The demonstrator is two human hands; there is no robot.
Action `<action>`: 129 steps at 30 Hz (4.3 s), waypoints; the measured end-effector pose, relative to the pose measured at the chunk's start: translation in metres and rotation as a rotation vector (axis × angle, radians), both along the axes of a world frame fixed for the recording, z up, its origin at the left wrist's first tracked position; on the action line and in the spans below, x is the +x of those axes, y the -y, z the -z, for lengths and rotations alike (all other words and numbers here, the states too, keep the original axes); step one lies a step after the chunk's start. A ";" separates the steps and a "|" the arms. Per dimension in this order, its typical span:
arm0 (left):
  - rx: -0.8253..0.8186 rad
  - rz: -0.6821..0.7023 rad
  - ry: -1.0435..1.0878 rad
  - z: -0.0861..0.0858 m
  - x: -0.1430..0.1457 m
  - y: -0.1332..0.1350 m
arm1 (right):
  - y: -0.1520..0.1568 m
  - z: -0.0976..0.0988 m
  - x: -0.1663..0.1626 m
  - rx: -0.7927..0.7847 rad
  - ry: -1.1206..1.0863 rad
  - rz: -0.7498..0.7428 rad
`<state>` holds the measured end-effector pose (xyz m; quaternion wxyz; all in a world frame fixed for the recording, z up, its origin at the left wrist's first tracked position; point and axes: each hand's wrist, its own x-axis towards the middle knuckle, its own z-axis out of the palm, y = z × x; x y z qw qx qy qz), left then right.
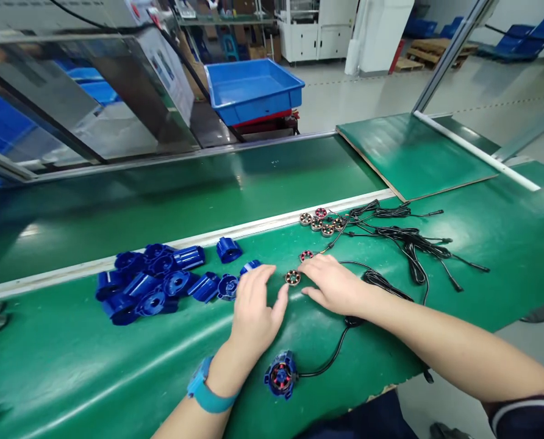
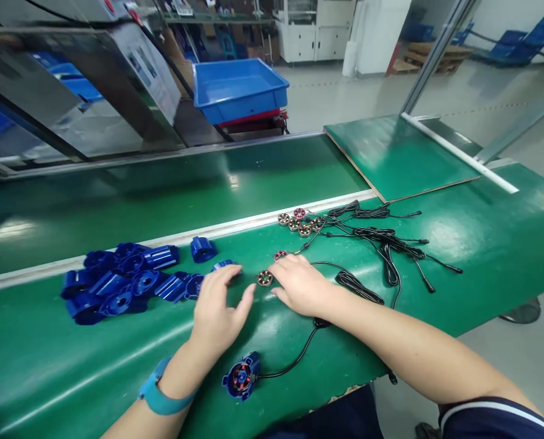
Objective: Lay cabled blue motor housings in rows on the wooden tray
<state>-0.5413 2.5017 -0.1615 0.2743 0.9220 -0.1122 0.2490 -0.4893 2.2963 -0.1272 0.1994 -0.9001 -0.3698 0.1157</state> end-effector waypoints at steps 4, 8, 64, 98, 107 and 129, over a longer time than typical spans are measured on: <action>0.227 -0.276 -0.046 -0.012 0.010 -0.024 | -0.014 0.006 0.007 -0.063 0.030 0.045; 0.311 -0.190 -0.126 -0.002 0.013 -0.032 | -0.030 0.002 0.008 -0.104 0.040 0.082; -0.332 0.146 -0.218 0.029 -0.011 -0.012 | -0.038 0.026 -0.023 0.492 0.036 0.225; -0.440 0.156 -0.415 0.026 -0.012 -0.012 | -0.047 0.033 -0.022 0.335 0.245 0.152; -0.459 0.103 -0.325 0.030 -0.010 -0.015 | -0.046 0.048 -0.005 0.372 0.406 0.196; -0.252 0.239 -0.293 0.031 -0.001 -0.012 | -0.043 0.070 -0.001 0.283 0.416 -0.023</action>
